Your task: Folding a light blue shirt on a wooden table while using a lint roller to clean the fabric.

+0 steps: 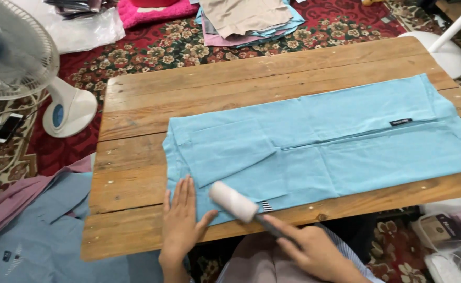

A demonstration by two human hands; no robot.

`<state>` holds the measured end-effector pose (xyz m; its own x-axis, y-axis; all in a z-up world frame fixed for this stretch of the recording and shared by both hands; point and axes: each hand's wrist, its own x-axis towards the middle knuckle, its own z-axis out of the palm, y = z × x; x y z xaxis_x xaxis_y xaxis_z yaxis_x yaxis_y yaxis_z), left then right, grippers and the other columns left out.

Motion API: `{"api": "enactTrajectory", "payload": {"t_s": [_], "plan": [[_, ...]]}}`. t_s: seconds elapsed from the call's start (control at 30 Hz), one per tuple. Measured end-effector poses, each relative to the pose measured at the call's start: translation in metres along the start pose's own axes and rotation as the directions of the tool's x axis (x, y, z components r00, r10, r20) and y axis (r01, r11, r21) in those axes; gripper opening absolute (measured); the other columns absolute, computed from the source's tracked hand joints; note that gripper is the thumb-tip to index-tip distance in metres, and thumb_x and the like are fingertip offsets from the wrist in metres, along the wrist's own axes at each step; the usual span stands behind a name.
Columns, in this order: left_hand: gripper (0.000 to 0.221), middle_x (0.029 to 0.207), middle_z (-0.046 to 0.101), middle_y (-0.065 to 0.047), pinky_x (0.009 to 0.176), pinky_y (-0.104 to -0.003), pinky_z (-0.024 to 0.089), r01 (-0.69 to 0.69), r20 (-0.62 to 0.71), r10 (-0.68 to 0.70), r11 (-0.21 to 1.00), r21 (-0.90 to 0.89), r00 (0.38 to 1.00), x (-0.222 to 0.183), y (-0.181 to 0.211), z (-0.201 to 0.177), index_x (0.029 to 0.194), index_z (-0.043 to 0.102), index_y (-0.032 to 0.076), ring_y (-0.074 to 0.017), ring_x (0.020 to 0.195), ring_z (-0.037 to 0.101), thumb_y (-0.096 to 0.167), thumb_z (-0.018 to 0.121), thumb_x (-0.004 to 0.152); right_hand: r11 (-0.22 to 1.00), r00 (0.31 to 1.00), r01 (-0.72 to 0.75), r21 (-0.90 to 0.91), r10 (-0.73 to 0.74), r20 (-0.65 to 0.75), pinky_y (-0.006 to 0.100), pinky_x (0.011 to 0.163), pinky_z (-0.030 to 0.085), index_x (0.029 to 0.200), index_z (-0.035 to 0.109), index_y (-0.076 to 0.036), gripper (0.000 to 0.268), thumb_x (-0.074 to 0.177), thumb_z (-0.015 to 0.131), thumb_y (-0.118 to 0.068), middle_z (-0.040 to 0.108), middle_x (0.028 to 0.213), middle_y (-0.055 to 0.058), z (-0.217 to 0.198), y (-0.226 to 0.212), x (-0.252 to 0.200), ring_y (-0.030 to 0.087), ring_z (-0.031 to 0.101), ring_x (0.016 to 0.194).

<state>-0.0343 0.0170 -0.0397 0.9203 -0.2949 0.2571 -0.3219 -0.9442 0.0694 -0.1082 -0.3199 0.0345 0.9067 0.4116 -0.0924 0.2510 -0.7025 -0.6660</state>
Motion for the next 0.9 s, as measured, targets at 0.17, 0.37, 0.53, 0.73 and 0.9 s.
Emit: {"api": "enactTrajectory", "payload": {"t_s": [0.17, 0.37, 0.53, 0.73, 0.9], "plan": [[0.097, 0.171, 0.020, -0.006, 0.124, -0.051, 0.008, 0.115, 0.101, -0.115, 0.993, 0.011, 0.988, 0.005, 0.021, -0.006, 0.164, 0.018, 0.008, -0.0228, 0.157, 0.016, 0.077, 0.030, 0.096, 0.841, 0.894, -0.353, 0.410, 0.433, -0.119, 0.025, 0.111, 0.039, 0.145, 0.064, -0.029, 0.053, 0.093, 0.058, -0.023, 0.068, 0.149, -0.006, -0.056, 0.084, -0.059, 0.009, 0.060, 0.137], [0.099, 0.172, 0.019, -0.010, 0.110, -0.079, 0.014, 0.191, -0.012, -0.191, 0.980, 0.051, 0.982, 0.041, 0.102, -0.001, 0.165, 0.019, 0.014, -0.0471, 0.155, 0.014, 0.078, 0.032, 0.091, 0.450, 0.387, -0.893, 0.019, 0.789, -0.476, 0.055, 0.078, 0.053, 0.166, 0.034, -0.039, 0.067, 0.099, 0.038, -0.042, 0.076, 0.087, 0.030, -0.079, 0.112, -0.056, 0.051, 0.072, 0.083], [0.102, 0.174, 0.000, -0.012, 0.114, -0.073, 0.006, 0.124, 0.126, -0.127, 0.992, 0.032, 0.984, 0.065, 0.142, 0.031, 0.167, 0.005, 0.017, -0.0432, 0.156, 0.000, 0.079, 0.033, 0.091, 0.909, 0.890, -0.406, -0.094, 0.370, -0.266, 0.036, 0.049, 0.044, 0.161, 0.031, -0.037, 0.068, 0.096, 0.050, -0.039, 0.059, 0.048, 0.003, -0.051, 0.128, -0.067, 0.019, 0.056, 0.041], [0.092, 0.174, 0.009, -0.001, 0.118, -0.061, 0.007, 0.148, 0.002, -0.154, 0.950, 0.274, 0.988, 0.058, 0.132, 0.064, 0.166, 0.014, 0.028, -0.0289, 0.157, 0.008, 0.087, 0.012, 0.096, 0.729, 0.709, -0.669, 0.145, 0.684, -0.169, 0.025, 0.057, 0.045, 0.144, 0.058, -0.058, 0.059, 0.089, 0.060, -0.038, 0.073, 0.068, -0.003, -0.124, 0.155, -0.101, 0.011, 0.050, 0.051], [0.093, 0.173, 0.002, 0.000, 0.117, -0.067, 0.007, 0.240, 0.282, -0.295, 0.947, 0.214, 0.913, 0.070, 0.140, 0.047, 0.163, 0.010, 0.030, -0.0305, 0.157, 0.002, 0.086, 0.013, 0.089, 0.542, 0.468, -0.834, 0.106, 0.794, -0.388, 0.037, 0.054, 0.046, 0.158, 0.043, -0.047, 0.061, 0.098, 0.049, -0.037, 0.065, 0.064, 0.013, -0.166, 0.187, -0.121, 0.029, 0.056, 0.059]]}}
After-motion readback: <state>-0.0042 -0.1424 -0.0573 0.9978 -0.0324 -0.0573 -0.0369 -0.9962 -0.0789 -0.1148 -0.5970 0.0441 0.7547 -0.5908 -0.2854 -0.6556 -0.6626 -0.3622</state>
